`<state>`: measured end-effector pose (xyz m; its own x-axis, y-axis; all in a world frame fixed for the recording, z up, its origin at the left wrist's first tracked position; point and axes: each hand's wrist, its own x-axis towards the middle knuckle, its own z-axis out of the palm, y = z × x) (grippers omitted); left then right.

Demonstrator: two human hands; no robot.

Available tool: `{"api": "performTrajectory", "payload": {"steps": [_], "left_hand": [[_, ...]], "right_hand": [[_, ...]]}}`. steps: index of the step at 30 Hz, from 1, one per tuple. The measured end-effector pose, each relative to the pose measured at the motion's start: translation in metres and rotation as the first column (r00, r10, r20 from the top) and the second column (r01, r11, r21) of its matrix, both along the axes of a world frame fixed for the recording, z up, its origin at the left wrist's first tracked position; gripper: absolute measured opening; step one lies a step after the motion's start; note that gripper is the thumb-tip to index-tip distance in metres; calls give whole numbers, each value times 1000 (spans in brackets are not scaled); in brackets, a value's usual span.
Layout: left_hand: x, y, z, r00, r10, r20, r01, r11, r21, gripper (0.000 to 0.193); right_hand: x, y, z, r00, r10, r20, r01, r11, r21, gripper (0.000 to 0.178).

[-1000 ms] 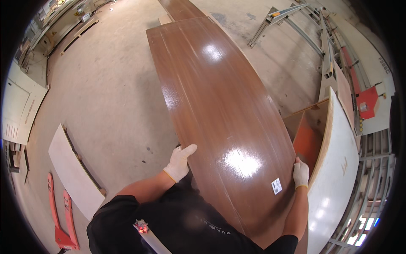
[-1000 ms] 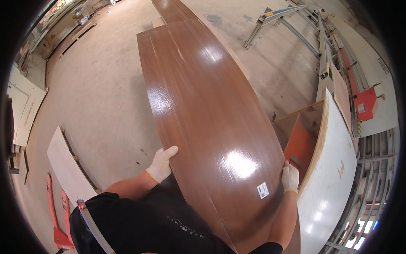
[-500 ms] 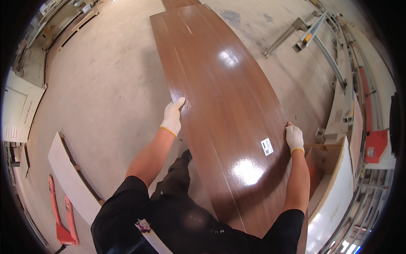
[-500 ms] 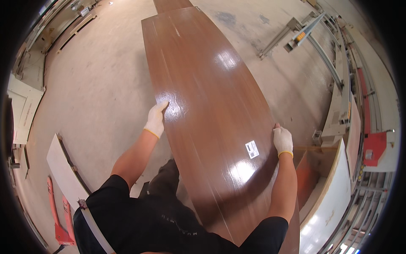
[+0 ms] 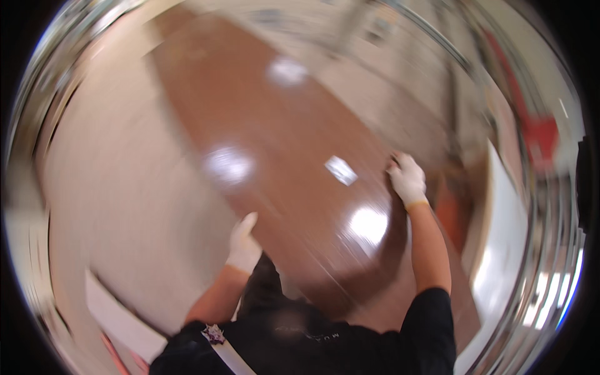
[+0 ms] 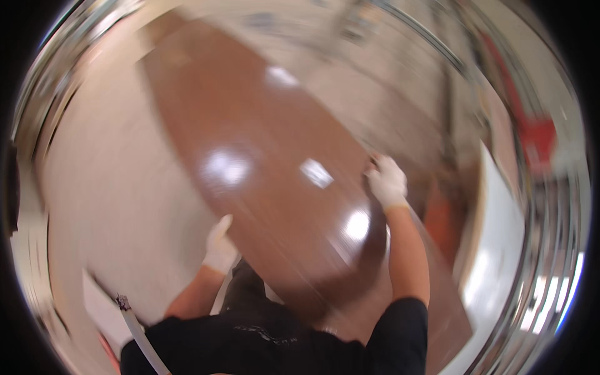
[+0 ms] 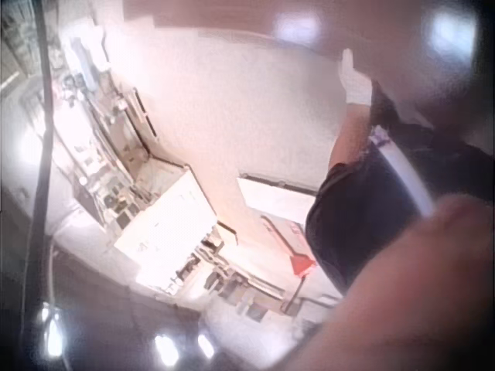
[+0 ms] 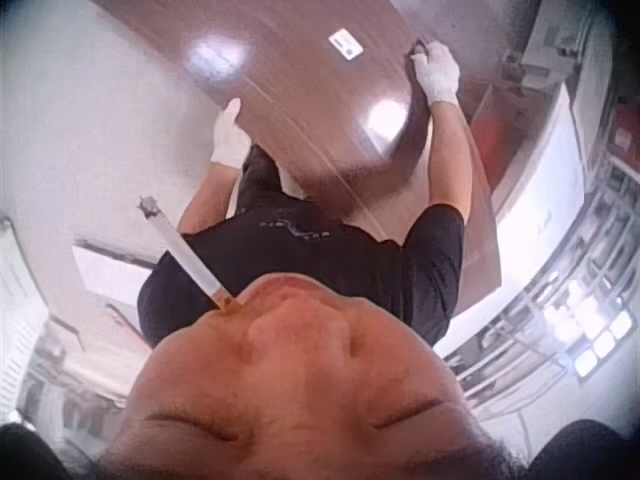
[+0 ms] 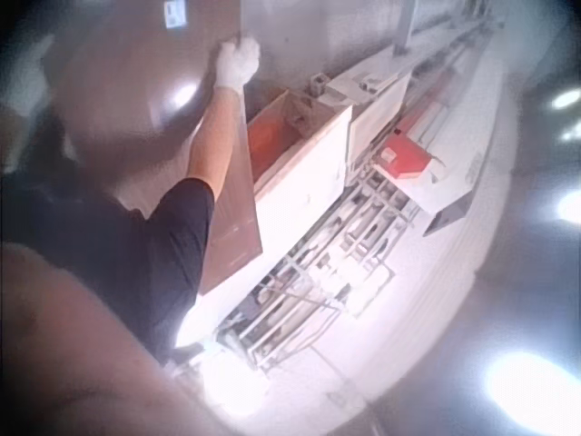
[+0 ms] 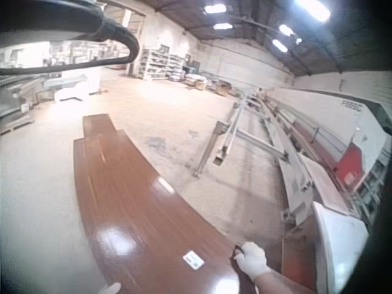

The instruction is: The person repeatedly picks up long brown wood panels from a white workbench and stacks them on the floor. They handle each panel with both hands, place it on the growing pile, and return to the bench for the next one. The process continues until the clip ends.

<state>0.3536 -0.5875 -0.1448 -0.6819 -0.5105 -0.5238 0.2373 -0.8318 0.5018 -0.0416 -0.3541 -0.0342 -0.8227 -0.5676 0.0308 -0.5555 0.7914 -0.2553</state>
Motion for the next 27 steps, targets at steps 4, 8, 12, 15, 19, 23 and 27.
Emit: {"api": "performTrajectory", "payload": {"steps": [4,8,12,15,19,23,27], "left_hand": [[13,59,32,982,-163,-100,182,957,228,53],[30,132,48,946,-322,26,314,935,167,58],[67,216,55,907,-417,-53,420,904,76,51],[71,273,57,902,-430,38,429,903,36,35],[70,319,59,979,-203,-7,203,979,-29,29],[81,320,82,991,-117,-71,116,993,-18,29],[93,300,112,991,-118,-67,109,986,-127,33]], "right_hand": [[65,194,28,936,-191,-296,239,962,132,46],[174,455,67,618,-577,-535,763,605,229,53],[314,689,99,216,-886,-410,948,90,304,59],[375,797,107,5,-994,-106,994,-7,108,68],[380,848,102,84,-990,114,996,84,-3,67],[391,807,114,67,-965,254,997,52,-63,66],[423,721,145,105,-920,377,993,75,-93,65]]}}
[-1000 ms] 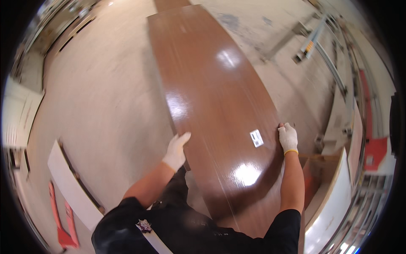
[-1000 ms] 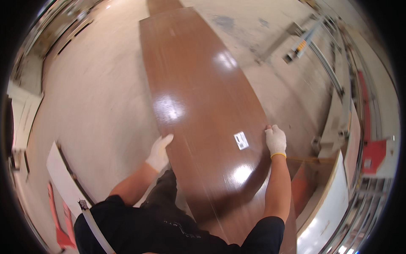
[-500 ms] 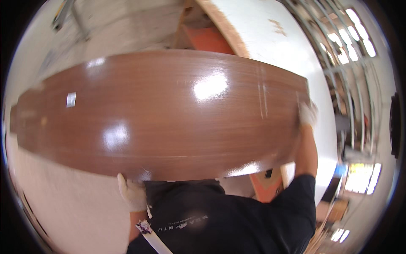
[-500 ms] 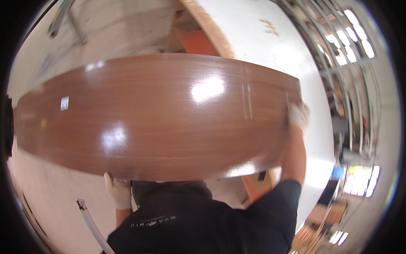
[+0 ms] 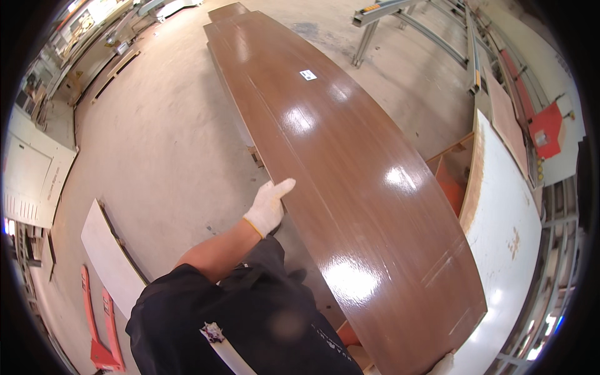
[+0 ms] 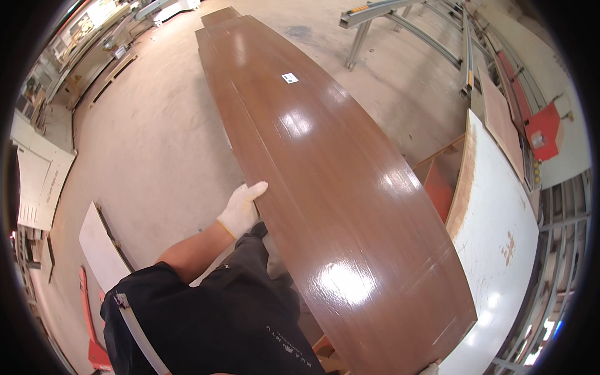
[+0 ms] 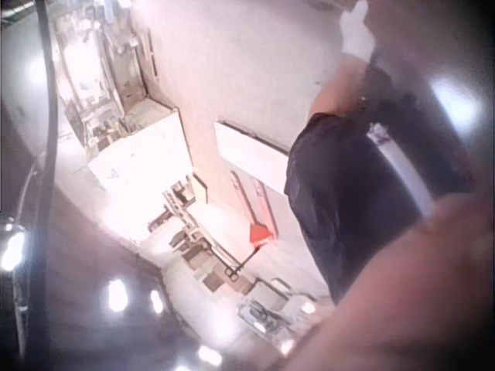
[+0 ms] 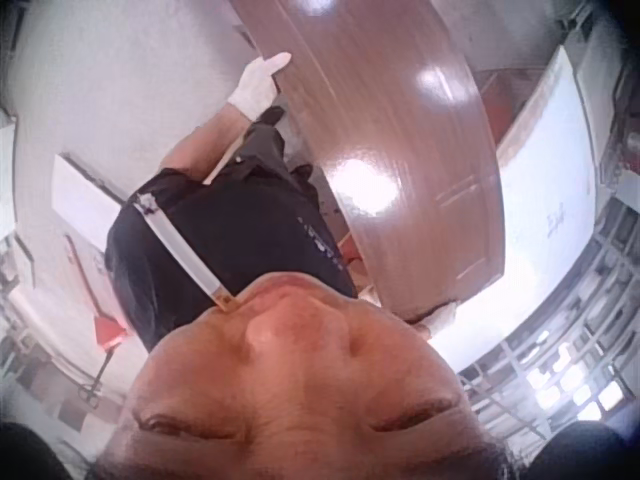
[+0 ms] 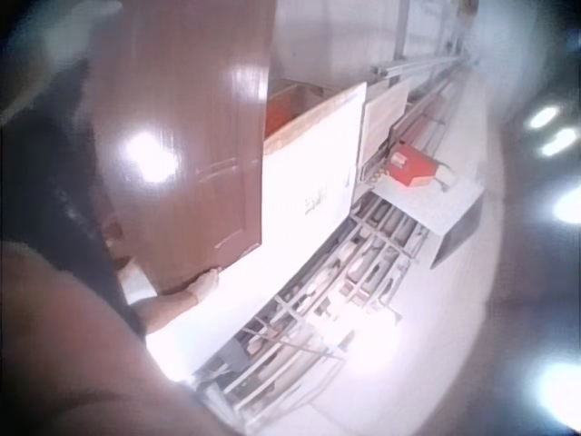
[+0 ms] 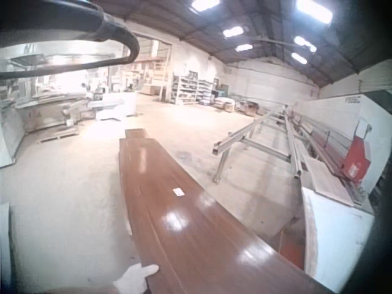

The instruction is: The person repeatedly picks up long brown wood panels from a white workbench and stacks them on the floor. They handle each panel with both hands, place it on the growing pile, and return to the bench for the next one. The process continues until the clip ends.

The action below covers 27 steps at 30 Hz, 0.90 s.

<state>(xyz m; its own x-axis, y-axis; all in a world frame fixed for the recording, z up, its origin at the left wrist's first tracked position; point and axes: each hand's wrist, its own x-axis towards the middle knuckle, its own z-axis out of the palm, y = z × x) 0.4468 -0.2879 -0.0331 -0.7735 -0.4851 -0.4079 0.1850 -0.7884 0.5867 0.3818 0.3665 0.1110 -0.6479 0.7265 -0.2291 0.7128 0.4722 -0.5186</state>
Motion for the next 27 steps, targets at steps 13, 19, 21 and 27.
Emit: {"api": "performTrajectory", "payload": {"steps": [13,19,21,27], "left_hand": [[-82,-281,-76,974,202,100,-178,961,-210,42],[-106,-380,-112,956,207,208,-132,936,-328,51],[-112,-400,-117,937,201,287,-77,917,-392,60],[-120,-439,-105,642,57,764,504,720,-477,79]], "right_hand": [[-46,-270,-44,610,776,162,-778,546,312,52],[-91,-345,-99,902,429,38,-430,903,-1,58],[-102,-360,-115,925,374,-68,-380,902,-206,52],[-141,-340,-151,847,532,5,-518,827,-220,46]]}}
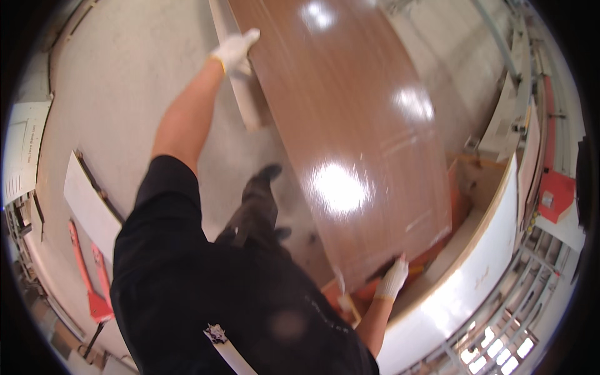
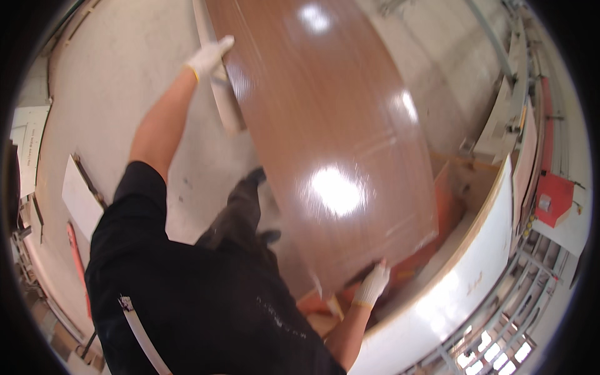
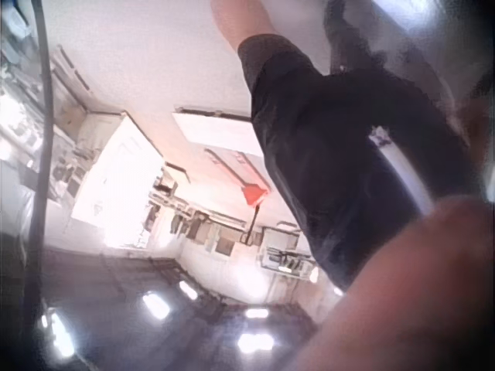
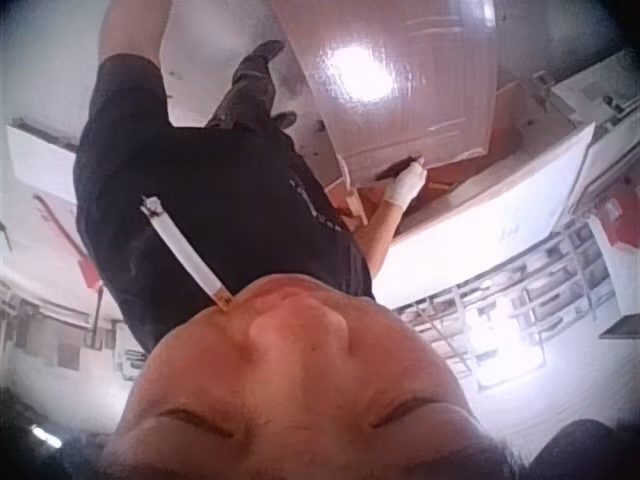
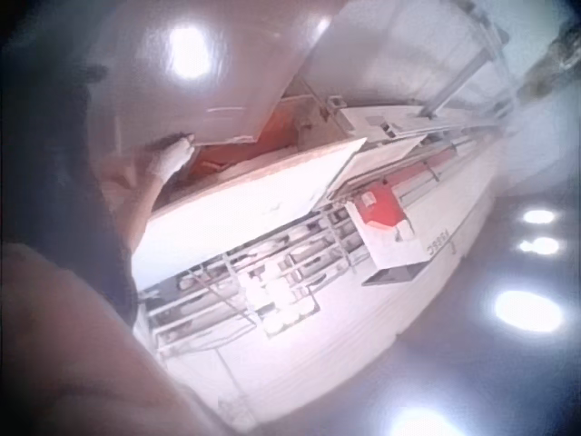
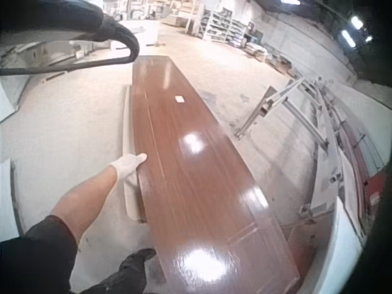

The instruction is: The person repeatedly picks up long brown wood panels from a white workbench and stacks them on the floor. They handle each panel with both hands, place it on the growing pile, and return to the bench for the next one. The process continues until the clip ends.

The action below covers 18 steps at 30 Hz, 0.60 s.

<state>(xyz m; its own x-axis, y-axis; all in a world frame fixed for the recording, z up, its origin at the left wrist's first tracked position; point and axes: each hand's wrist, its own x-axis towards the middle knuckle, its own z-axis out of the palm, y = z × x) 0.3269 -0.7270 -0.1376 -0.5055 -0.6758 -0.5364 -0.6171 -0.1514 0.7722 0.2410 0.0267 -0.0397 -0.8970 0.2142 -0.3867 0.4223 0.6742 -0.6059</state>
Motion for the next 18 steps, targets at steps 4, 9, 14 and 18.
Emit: {"api": "performTrajectory", "payload": {"steps": [4,9,14,18], "left_hand": [[34,-6,-15,920,-185,347,379,648,-661,43],[87,69,-88,897,31,441,195,867,-459,96],[105,133,-127,956,167,241,-173,985,4,87],[109,142,-133,980,3,197,17,995,-97,86]], "right_hand": [[-16,68,-2,913,375,160,-406,868,285,24],[17,105,-25,651,694,309,-755,551,354,19],[59,74,-58,921,192,340,-305,897,320,42],[87,59,-66,908,231,349,-344,886,309,42]]}}
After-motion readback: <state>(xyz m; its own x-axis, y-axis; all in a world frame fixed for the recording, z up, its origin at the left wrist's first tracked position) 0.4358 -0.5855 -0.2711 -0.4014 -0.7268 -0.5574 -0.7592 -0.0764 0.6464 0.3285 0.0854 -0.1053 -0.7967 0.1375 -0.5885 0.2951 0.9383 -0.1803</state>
